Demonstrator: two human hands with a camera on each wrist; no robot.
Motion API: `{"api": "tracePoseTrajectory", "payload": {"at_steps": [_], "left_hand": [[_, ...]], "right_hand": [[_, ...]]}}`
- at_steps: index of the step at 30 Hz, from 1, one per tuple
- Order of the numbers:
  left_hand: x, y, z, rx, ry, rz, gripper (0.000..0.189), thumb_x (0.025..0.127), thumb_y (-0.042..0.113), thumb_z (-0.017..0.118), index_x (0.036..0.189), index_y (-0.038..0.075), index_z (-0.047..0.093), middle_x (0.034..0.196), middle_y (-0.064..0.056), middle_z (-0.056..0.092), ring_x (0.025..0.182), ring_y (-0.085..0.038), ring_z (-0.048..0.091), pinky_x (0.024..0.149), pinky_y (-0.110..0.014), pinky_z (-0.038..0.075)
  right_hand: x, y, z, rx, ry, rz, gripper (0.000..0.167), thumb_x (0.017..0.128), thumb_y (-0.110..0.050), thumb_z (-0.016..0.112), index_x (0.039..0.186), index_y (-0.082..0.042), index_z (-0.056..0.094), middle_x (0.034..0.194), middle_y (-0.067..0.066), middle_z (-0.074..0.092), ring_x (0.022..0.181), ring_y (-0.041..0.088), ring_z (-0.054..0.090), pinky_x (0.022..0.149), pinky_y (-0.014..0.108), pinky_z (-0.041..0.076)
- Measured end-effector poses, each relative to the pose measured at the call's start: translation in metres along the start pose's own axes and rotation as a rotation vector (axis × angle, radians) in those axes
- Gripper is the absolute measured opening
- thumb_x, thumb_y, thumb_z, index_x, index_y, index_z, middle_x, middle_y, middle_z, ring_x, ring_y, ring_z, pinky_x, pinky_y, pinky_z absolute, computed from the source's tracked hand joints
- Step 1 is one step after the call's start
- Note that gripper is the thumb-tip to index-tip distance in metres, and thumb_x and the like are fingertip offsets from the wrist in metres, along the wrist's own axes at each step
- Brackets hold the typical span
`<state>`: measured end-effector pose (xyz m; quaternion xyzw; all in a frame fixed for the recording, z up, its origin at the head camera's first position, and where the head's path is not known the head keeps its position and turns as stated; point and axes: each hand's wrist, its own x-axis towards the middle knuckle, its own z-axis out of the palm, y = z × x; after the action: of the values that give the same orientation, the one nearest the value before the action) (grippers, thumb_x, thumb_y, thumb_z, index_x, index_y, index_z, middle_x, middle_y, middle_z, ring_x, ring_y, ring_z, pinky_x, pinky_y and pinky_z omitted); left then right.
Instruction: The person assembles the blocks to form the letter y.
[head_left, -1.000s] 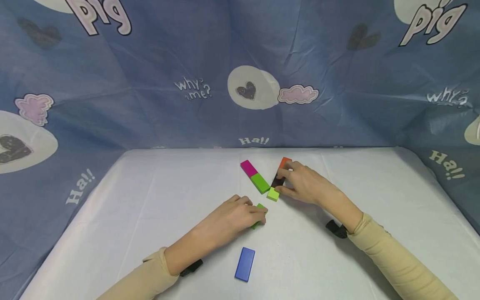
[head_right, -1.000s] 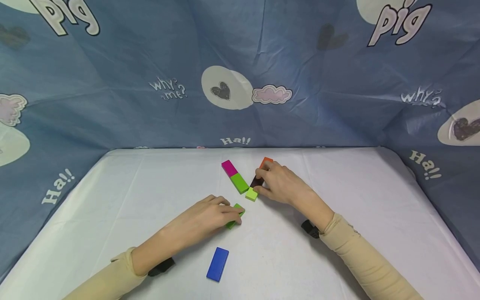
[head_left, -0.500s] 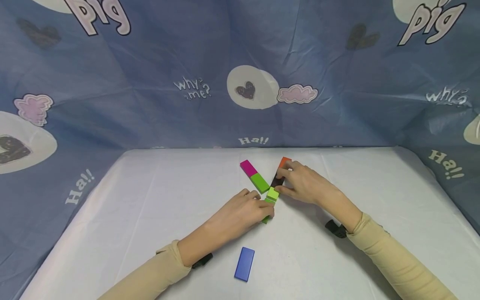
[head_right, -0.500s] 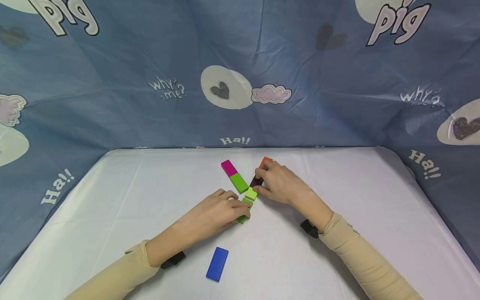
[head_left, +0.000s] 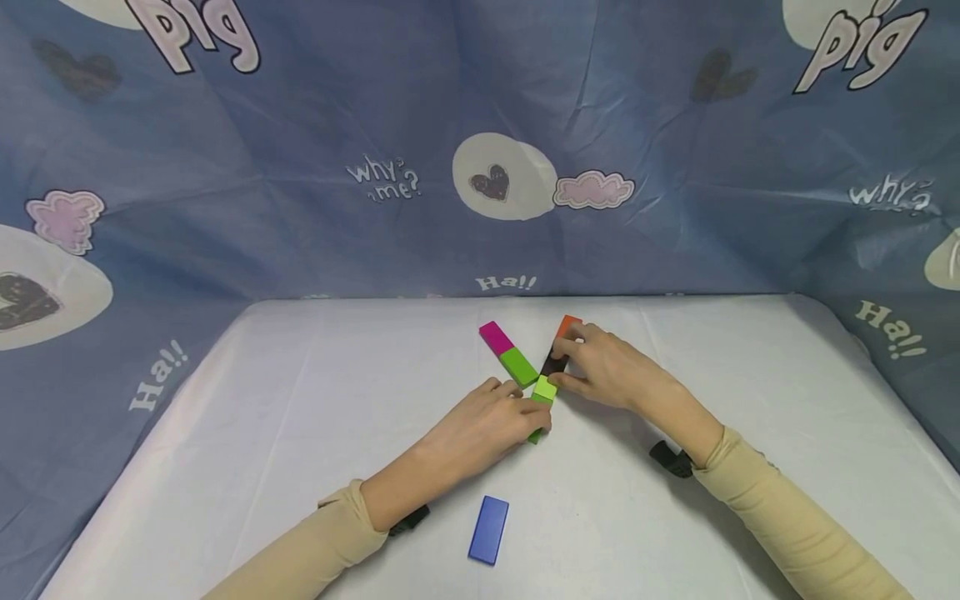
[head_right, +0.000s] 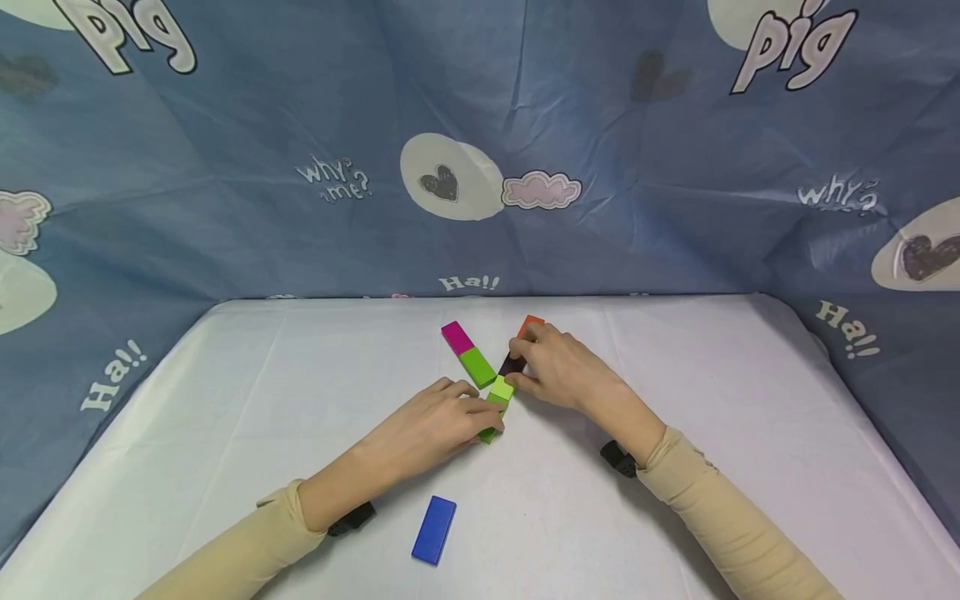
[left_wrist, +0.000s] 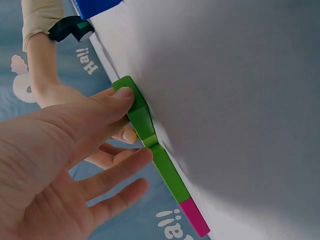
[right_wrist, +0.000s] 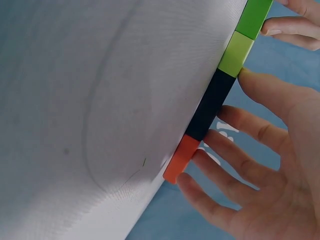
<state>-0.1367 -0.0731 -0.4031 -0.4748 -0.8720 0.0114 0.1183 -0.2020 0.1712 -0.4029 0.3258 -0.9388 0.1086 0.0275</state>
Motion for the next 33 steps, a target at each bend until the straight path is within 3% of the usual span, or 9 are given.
{"api": "tracePoseTrajectory", "payload": {"at_steps": [14,33], "left_hand": [[-0.0017,0.0031,-0.0003,0.027,0.038,-0.001,0.017,0.102,0.019,0.073,0.114,0.031,0.073,0.124,0.017,0.079,0.112,-0.022,0.072,0.094,-0.035,0.055],[-0.0011,0.0034,0.0000,0.056,0.019,0.003,0.016,0.102,0.020,0.073,0.115,0.031,0.072,0.126,0.016,0.078,0.118,-0.023,0.072,0.095,-0.035,0.056]], "right_hand": [[0.0000,0.0002,0.0005,-0.005,0.001,0.002,0.031,0.096,-0.035,0.082,0.114,-0.011,0.076,0.116,0.011,0.067,0.081,0.020,0.060,0.076,0.040,0.058],[0.0001,0.0000,0.0004,-0.006,0.000,0.003,0.031,0.096,-0.035,0.082,0.114,-0.011,0.076,0.116,0.011,0.067,0.082,0.021,0.061,0.077,0.041,0.058]]}}
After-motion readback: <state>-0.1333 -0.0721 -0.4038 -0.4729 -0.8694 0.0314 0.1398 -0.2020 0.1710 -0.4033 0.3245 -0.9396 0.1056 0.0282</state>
